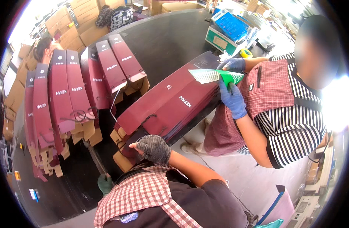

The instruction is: The person organizes and stacks burgundy boxes on a table, then handles a sheet of green and white circular stickers to apply them to the boxes one by one.

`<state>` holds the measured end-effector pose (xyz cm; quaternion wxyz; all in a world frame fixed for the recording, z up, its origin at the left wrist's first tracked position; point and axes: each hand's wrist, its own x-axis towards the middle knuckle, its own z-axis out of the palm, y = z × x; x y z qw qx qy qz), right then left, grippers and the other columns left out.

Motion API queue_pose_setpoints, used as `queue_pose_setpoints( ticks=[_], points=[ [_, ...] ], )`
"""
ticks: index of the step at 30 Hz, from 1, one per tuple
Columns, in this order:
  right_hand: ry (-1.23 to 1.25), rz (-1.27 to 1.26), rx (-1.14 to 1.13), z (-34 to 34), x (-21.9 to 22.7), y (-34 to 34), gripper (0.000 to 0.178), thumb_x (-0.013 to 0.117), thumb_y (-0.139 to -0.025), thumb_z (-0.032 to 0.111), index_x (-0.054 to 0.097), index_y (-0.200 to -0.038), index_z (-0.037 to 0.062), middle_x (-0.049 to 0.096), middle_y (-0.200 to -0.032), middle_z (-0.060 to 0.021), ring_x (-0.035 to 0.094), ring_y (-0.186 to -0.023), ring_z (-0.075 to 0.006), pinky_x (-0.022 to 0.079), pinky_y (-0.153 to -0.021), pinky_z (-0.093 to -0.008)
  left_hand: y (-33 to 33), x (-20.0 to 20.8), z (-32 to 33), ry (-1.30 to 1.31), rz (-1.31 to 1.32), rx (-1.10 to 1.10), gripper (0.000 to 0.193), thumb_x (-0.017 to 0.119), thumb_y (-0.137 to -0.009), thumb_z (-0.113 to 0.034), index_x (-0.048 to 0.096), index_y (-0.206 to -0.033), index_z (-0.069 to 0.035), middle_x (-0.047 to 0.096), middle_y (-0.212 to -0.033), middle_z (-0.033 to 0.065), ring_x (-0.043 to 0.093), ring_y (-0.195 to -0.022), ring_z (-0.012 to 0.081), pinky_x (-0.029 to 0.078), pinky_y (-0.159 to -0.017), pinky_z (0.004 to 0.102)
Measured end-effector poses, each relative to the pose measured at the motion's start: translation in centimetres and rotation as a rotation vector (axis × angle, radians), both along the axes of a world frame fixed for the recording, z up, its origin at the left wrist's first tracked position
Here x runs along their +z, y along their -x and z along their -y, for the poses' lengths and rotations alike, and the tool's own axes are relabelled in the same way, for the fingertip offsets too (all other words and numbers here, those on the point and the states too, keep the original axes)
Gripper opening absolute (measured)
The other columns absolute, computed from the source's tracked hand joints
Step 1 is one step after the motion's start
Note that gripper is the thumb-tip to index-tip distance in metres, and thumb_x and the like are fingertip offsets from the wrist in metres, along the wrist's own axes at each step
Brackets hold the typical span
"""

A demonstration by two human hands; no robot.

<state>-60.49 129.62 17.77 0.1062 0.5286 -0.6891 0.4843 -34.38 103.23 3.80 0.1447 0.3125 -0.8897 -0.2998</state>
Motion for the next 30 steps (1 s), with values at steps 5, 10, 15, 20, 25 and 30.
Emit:
queue_pose_setpoints(
  ticks=[5,10,15,20,25,30],
  points=[
    [-0.07,-0.06,-0.159,2.0,0.5,4.1,0.026,0.06,-0.081,0.008,0.06,-0.107,0.0111,0.059,-0.073,-0.0091,0.059,-0.065,-0.0276,0.047,-0.061,-0.0388,-0.1,-3.7,1.1,0.435,-0.043,-0.093,0.026,0.061,-0.078,-0.023,0.052,-0.06,-0.006,0.05,-0.062,0.0155,0.05,-0.058,0.0339,0.039,-0.053,0.0465],
    [-0.146,0.07,-0.339,2.9,-1.5,9.5,0.029,0.057,-0.083,0.009,0.059,-0.112,0.009,0.062,-0.085,-0.012,0.06,-0.081,-0.0306,0.048,-0.073,-0.0396,1.0,-3.7,2.1,0.338,0.086,-0.082,0.028,0.064,-0.073,-0.021,0.048,-0.054,-0.007,0.045,-0.056,0.0142,0.049,-0.055,0.034,0.037,-0.049,0.0458],
    [-0.418,-0.082,-0.586,3.9,-4.9,10.0,0.038,0.056,-0.087,0.025,0.056,-0.121,0.0078,0.049,-0.128,-0.0156,0.045,-0.121,-0.0323,0.034,-0.103,-0.0419,0.7,-4.7,2.3,0.431,-0.027,-0.102,0.034,0.062,-0.076,-0.023,0.044,-0.051,-0.009,0.042,-0.053,0.0132,0.046,-0.049,0.0331,0.035,-0.046,0.0465],
    [-0.565,-0.065,-0.489,4.7,-3.9,9.8,0.04,0.054,-0.087,0.028,0.057,-0.121,0.0062,0.045,-0.135,-0.0177,0.041,-0.126,-0.0332,0.027,-0.109,-0.0443,0.6,-4.9,1.5,0.437,0.051,-0.013,0.032,0.062,-0.076,-0.023,0.046,-0.052,-0.009,0.046,-0.055,0.013,0.049,-0.051,0.0332,0.037,-0.048,0.0464],
    [-0.533,-0.074,-0.504,5.0,-4.0,9.9,0.036,0.055,-0.086,0.024,0.059,-0.116,0.0058,0.047,-0.132,-0.0183,0.042,-0.125,-0.0339,0.028,-0.108,-0.044,1.3,-3.2,1.6,0.433,-0.019,-0.105,0.028,0.062,-0.074,-0.021,0.048,-0.054,-0.008,0.048,-0.057,0.012,0.05,-0.054,0.0331,0.039,-0.049,0.0457],
    [-0.491,-0.117,-0.515,5.1,-4.6,10.0,0.032,0.056,-0.084,0.021,0.061,-0.112,0.0056,0.051,-0.128,-0.0172,0.045,-0.121,-0.0336,0.031,-0.106,-0.0441,1.0,-3.8,1.6,0.379,0.083,-0.036,0.026,0.062,-0.074,-0.018,0.048,-0.054,-0.008,0.048,-0.059,0.0116,0.05,-0.056,0.0326,0.04,-0.051,0.0449]
  ],
)
